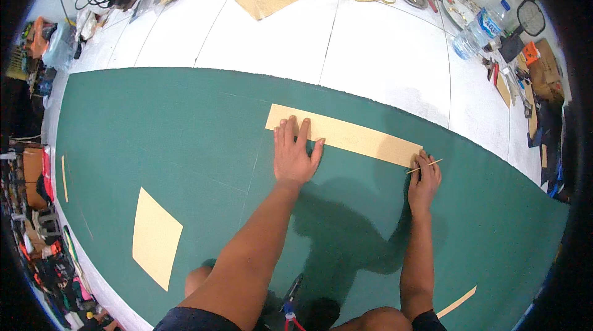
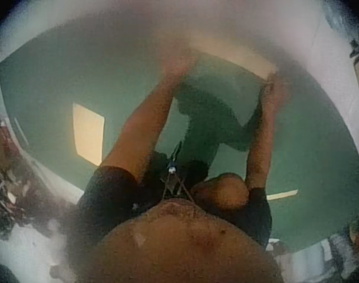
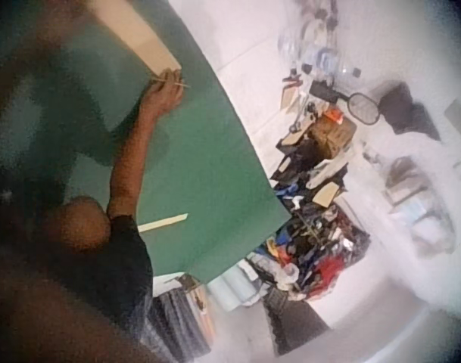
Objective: The person places a rectangular sheet of light-colored paper on a green surface and uses a small handheld blade to cut along its edges. They reposition the paper multiple times to trim different sides and then cut a separate strip of paper using a metal ruler as a guide.
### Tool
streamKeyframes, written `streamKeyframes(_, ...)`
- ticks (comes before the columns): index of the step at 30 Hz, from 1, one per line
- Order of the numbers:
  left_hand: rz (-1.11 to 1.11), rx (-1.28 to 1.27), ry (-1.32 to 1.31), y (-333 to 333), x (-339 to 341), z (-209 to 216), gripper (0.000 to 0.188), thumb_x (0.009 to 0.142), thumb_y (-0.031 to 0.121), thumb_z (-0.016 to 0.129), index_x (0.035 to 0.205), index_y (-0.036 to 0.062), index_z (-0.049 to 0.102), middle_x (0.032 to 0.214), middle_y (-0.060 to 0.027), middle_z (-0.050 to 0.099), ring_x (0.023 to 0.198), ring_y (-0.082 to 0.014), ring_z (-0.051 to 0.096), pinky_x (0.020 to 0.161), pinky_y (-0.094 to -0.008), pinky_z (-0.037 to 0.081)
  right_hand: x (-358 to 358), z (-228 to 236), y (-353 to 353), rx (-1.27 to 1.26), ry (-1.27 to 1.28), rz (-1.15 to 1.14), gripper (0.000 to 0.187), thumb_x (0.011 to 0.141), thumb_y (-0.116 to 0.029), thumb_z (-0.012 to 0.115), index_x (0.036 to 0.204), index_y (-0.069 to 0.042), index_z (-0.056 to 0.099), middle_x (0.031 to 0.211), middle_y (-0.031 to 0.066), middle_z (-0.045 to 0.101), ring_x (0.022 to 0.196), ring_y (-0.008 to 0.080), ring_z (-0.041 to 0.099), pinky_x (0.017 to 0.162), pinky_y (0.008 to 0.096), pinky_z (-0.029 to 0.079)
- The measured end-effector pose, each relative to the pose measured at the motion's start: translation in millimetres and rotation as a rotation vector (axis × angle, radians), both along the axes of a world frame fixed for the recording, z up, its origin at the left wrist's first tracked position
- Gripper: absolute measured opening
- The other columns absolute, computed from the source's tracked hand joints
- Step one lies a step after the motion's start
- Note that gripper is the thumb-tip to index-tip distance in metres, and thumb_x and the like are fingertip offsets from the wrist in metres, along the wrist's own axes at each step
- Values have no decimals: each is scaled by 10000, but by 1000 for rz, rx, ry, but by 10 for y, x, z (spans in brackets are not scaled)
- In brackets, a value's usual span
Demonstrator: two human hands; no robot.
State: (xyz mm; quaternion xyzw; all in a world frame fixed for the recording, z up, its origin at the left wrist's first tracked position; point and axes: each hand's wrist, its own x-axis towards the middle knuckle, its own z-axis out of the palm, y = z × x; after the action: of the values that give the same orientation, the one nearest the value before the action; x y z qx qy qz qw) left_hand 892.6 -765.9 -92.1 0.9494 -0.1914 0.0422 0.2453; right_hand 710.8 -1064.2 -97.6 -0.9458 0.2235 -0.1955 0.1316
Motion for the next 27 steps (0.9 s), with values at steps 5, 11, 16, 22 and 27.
streamKeyframes(5,5,21,-20,30,15,-22,638,969,456,643,1483,102,513,1545,-267,401,1473,-472,328,1241,-586,229,10,21,38,-23,19,18,213,946,-119,662,1155,-106,703,1376,74,673,1310,360,563,1127,502,376)
streamKeyframes(11,-24,-7,-82,-11,46,-64,643,952,413,686,1478,86,513,1548,-268,400,1442,-471,353,1211,-586,265,-22,-53,-63,-54,20,28,247,906,-160,686,1150,-130,714,1380,65,660,1306,340,557,1134,538,361)
streamKeyframes(16,-41,-112,-127,64,89,18,576,959,358,672,1441,68,551,1533,-264,429,1465,-470,343,1210,-595,272,25,-38,15,-49,-22,19,268,874,-157,695,1142,-144,703,1395,50,640,1313,323,539,1137,562,354)
streamKeyframes(22,-485,-177,-2,-1344,-559,346,455,978,234,629,1408,96,574,1521,-240,467,1435,-456,409,1213,-586,279,-13,11,3,-51,2,2,258,890,-179,695,1144,-139,685,1372,53,648,1306,320,543,1132,565,357)
streamKeyframes(27,-502,-11,28,-1835,-854,53,404,998,247,581,1376,107,600,1447,-189,525,1406,-398,434,1209,-586,269,24,-5,28,-21,-3,5,263,896,-206,676,1153,-150,679,1373,50,646,1304,311,547,1125,569,362)
